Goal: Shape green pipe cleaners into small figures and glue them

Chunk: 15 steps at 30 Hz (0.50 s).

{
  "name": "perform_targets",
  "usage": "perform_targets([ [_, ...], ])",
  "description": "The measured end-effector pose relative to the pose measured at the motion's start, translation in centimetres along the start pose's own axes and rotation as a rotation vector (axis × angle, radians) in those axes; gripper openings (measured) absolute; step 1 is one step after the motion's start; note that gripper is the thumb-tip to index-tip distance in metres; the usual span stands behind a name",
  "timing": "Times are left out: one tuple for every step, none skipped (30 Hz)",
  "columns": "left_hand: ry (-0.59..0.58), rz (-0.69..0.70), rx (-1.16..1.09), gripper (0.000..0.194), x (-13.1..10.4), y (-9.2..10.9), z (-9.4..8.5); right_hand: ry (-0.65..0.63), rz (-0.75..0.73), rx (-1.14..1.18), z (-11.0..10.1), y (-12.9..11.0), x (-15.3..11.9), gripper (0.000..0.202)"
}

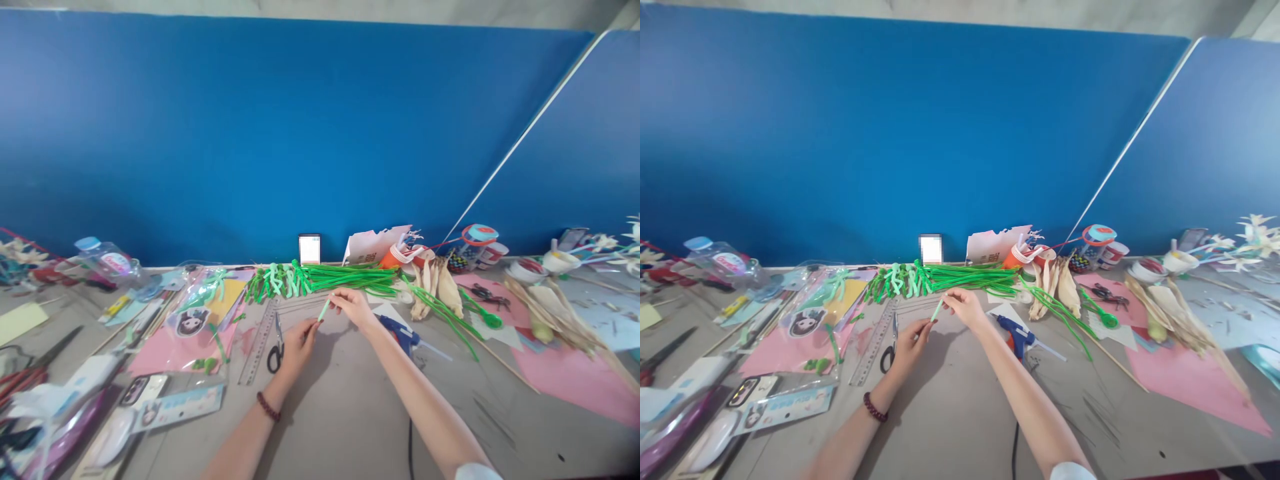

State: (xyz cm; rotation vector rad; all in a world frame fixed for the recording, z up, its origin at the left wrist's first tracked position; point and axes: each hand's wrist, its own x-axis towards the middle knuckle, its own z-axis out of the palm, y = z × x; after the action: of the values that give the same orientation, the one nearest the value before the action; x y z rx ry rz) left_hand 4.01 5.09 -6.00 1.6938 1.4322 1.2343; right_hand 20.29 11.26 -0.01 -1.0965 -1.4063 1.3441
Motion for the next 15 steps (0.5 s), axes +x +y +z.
perform_targets([
  [-0.012,0.005,0.007,0.033,0.0,0.0,0.0,-0.008,0.003,0.005,-0.2,-0.3,-0.1,0.022],
  [-0.019,0.010,0.014,0.033,-0.1,0.1,0.0,-0.018,0.011,0.020,-0.3,-0.5,-0.1,0.021],
  [-0.017,0.016,0.023,0.033,-0.1,0.0,-0.1,-0.029,0.023,0.047,-0.5,-0.7,-0.2,0.020],
  [-0.011,0.026,0.032,0.033,-0.1,0.0,-0.1,-0.045,0.040,0.086,-0.6,-0.8,-0.3,0.019],
  [0.000,0.040,0.040,0.033,-0.1,-0.1,-0.1,-0.058,0.059,0.136,-0.6,-0.9,-0.3,0.018],
  [0.014,0.058,0.047,0.034,-0.1,-0.1,-0.2,-0.068,0.078,0.191,-0.6,-0.9,-0.4,0.017],
  [0.028,0.078,0.055,0.034,-0.1,-0.2,-0.2,-0.074,0.103,0.249,-0.6,-0.8,-0.4,0.016],
  [0.040,0.097,0.063,0.034,0.0,-0.2,-0.2,-0.073,0.135,0.307,-0.5,-0.6,-0.4,0.015],
  [0.049,0.114,0.072,0.035,0.0,-0.3,-0.2,-0.066,0.177,0.360,-0.5,-0.5,-0.4,0.013],
  [0.052,0.124,0.080,0.035,0.0,-0.3,-0.2,-0.055,0.223,0.404,-0.4,-0.3,-0.3,0.012],
  [0.054,0.125,0.084,0.035,0.0,-0.3,-0.2,-0.043,0.265,0.429,-0.4,-0.1,-0.2,0.012],
  [0.052,0.117,0.083,0.035,0.0,-0.3,-0.1,-0.034,0.291,0.433,-0.4,0.0,-0.1,0.013],
  [0.049,0.101,0.077,0.036,0.0,-0.3,-0.1,-0.020,0.295,0.420,-0.5,0.1,0.0,0.014],
  [0.045,0.081,0.066,0.037,0.0,-0.4,0.0,0.001,0.280,0.395,-0.6,0.2,0.1,0.016],
  [0.040,0.060,0.056,0.038,0.0,-0.4,0.0,0.030,0.252,0.364,-0.9,0.2,0.2,0.018],
])
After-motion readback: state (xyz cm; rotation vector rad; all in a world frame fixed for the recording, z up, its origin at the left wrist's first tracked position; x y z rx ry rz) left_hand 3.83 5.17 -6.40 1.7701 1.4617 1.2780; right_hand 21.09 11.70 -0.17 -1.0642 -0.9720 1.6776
